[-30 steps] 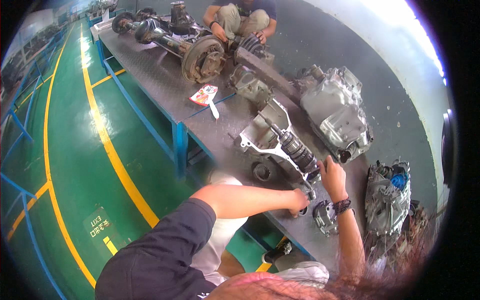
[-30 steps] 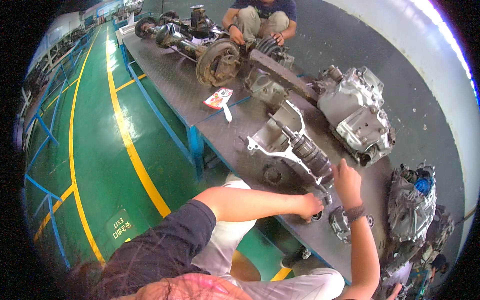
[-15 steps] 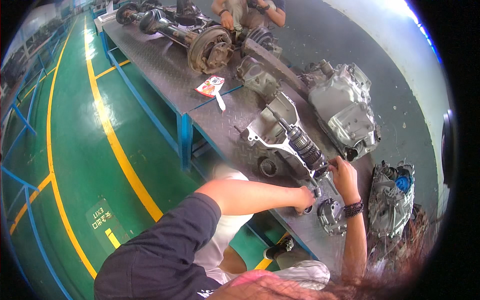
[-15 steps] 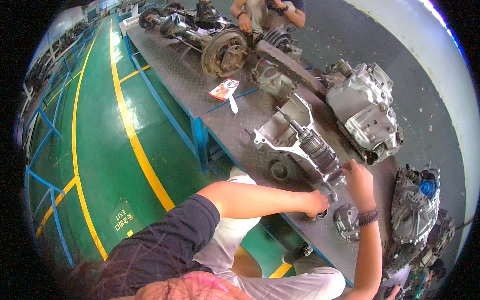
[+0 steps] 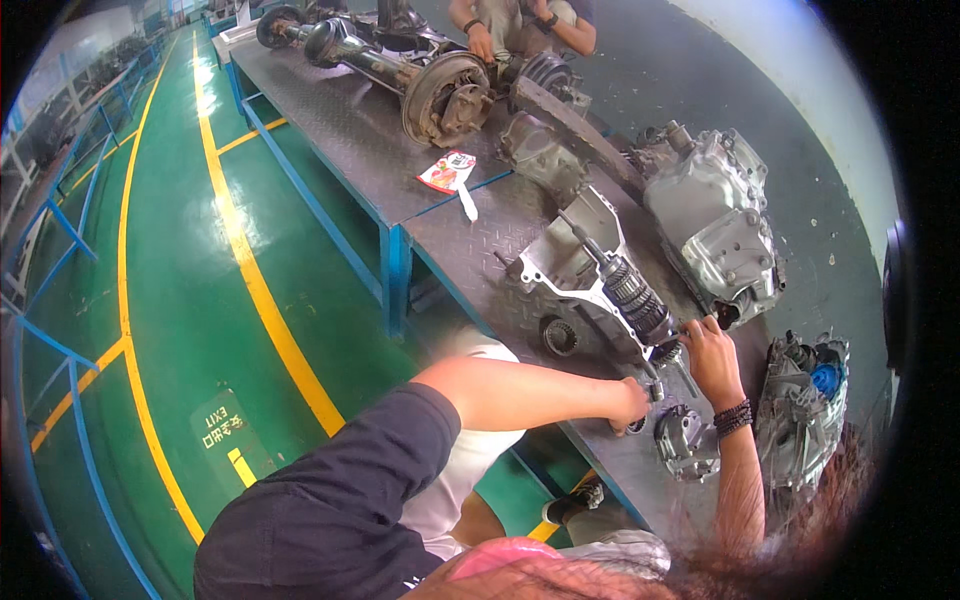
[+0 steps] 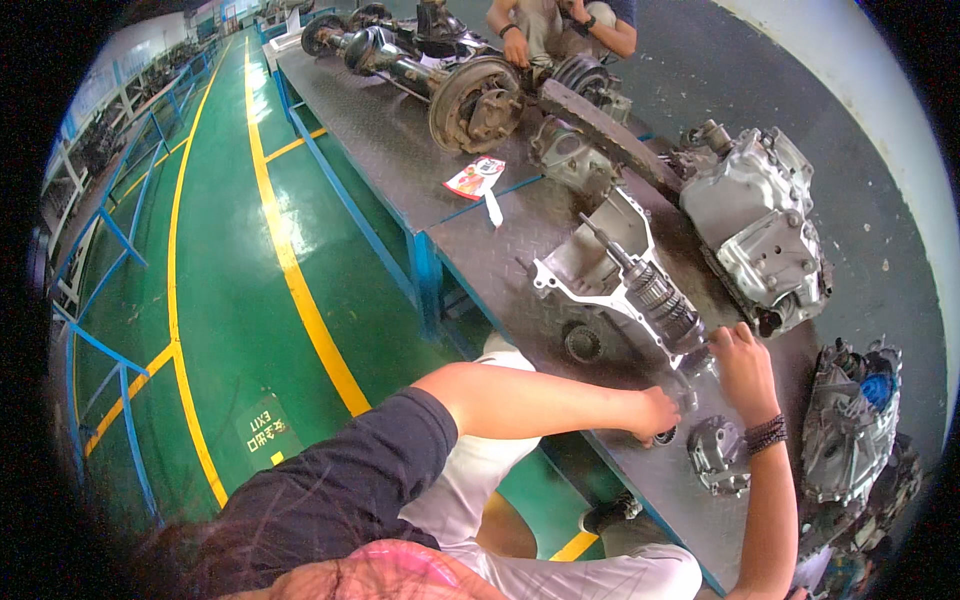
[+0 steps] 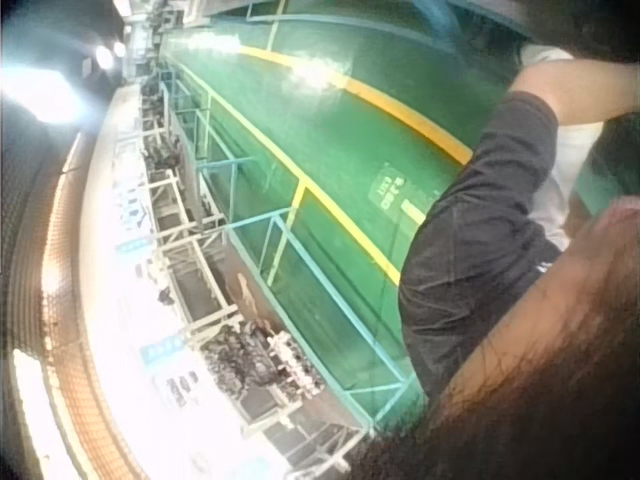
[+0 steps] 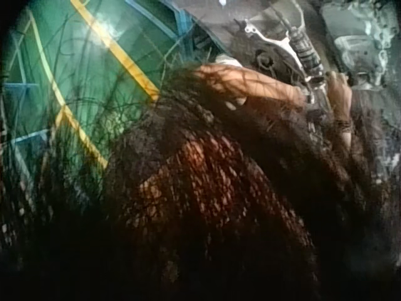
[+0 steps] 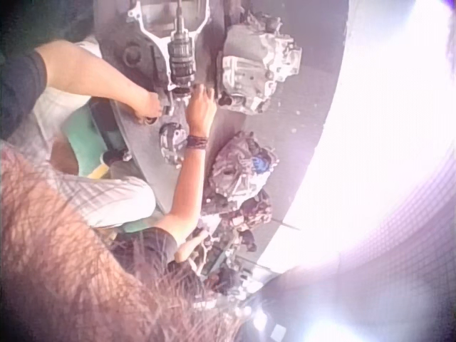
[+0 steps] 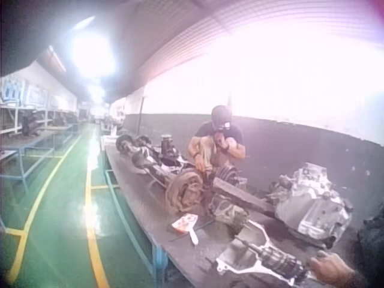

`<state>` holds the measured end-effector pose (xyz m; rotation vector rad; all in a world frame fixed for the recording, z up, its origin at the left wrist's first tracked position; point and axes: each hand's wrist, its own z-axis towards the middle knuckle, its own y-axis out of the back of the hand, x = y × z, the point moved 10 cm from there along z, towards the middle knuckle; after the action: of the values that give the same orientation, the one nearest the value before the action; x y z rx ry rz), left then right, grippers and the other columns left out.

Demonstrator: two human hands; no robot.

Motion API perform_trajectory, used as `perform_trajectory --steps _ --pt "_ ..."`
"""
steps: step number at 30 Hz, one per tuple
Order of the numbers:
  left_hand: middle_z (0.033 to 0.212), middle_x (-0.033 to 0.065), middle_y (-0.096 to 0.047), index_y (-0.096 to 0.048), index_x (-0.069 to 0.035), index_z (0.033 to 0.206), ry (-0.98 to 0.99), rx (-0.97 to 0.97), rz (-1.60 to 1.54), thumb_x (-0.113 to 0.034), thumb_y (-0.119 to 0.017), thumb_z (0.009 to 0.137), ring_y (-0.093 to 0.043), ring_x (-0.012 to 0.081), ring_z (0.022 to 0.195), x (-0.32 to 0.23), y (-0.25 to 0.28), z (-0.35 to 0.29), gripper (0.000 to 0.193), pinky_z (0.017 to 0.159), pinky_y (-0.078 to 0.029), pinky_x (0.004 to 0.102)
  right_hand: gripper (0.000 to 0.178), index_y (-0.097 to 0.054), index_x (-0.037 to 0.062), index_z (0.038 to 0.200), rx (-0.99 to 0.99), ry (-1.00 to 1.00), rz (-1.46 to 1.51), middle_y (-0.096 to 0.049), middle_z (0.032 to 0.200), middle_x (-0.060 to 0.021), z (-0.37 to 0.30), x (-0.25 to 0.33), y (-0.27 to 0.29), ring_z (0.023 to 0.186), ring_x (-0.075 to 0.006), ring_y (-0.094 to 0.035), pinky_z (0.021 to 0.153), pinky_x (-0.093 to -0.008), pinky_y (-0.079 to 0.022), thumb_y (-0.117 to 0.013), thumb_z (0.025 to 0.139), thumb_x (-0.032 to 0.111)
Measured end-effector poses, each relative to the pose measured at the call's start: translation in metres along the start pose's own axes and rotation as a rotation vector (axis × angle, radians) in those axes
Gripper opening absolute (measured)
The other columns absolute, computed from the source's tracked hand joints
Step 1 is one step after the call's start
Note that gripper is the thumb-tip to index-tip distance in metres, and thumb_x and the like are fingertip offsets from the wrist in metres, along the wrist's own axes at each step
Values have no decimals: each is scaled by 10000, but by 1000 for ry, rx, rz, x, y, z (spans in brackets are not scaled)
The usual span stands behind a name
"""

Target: The person assembles internal transmission components by hand, inserting a shaft into a gear set, placing synchronization rings, and positioning metal pins into the assembly on a workbench.

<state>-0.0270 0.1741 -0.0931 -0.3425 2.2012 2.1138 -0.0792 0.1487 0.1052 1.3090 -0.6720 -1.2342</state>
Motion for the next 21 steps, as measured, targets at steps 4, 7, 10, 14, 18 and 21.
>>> perform_trajectory --steps 4,7,10,14,18,21 --pt "1279 119 -680 -605 -44 1359 18 26 16 -492 -882 748 -651 307 1219 1 -2 -4 806 945 -536 449 130 -601 53 998 2 -66 -3 -664 928 -126 -1 -14 -21 946 -338 -637 780 -472 -520 -659 944 156" --pt "1279 118 -682 -599 -44 1365 6 -14 24 -489 -882 752 -657 311 1210 -3 2 -4 809 949 -533 447 137 -597 54 988 -59 -11 -67 -656 885 -128 -3 -7 -13 908 -350 -634 769 -477 -510 -651 951 175" --pt "1298 123 -672 -596 -42 1369 9 41 -2 -488 -885 750 -652 311 1219 0 1 -7 816 965 -524 448 146 -590 53 978 -121 117 -147 -655 830 -129 2 9 -9 866 -350 -634 759 -482 -502 -641 958 188" --pt "1297 125 -673 -603 -40 1351 5 11 3 -490 -888 744 -650 312 1222 -3 -1 -10 807 967 -523 452 173 -610 51 938 -52 44 -178 -669 812 -131 6 7 -20 844 -349 -642 768 -488 -503 -629 968 221" --pt "1247 118 -702 -657 -54 1261 -42 -63 12 -493 -892 724 -666 305 1197 -8 -1 -7 732 942 -553 467 225 -668 61 889 22 -311 -222 -691 829 -144 1 -14 -33 888 -360 -690 747 -494 -557 -594 992 247" --pt "1221 63 -720 -727 -114 1143 -57 -63 30 -497 -889 709 -678 296 1176 7 -1 -18 601 918 -573 478 228 -748 82 915 186 -296 -169 -744 884 -167 34 -16 -46 877 -370 -747 767 -472 -614 -584 932 240"
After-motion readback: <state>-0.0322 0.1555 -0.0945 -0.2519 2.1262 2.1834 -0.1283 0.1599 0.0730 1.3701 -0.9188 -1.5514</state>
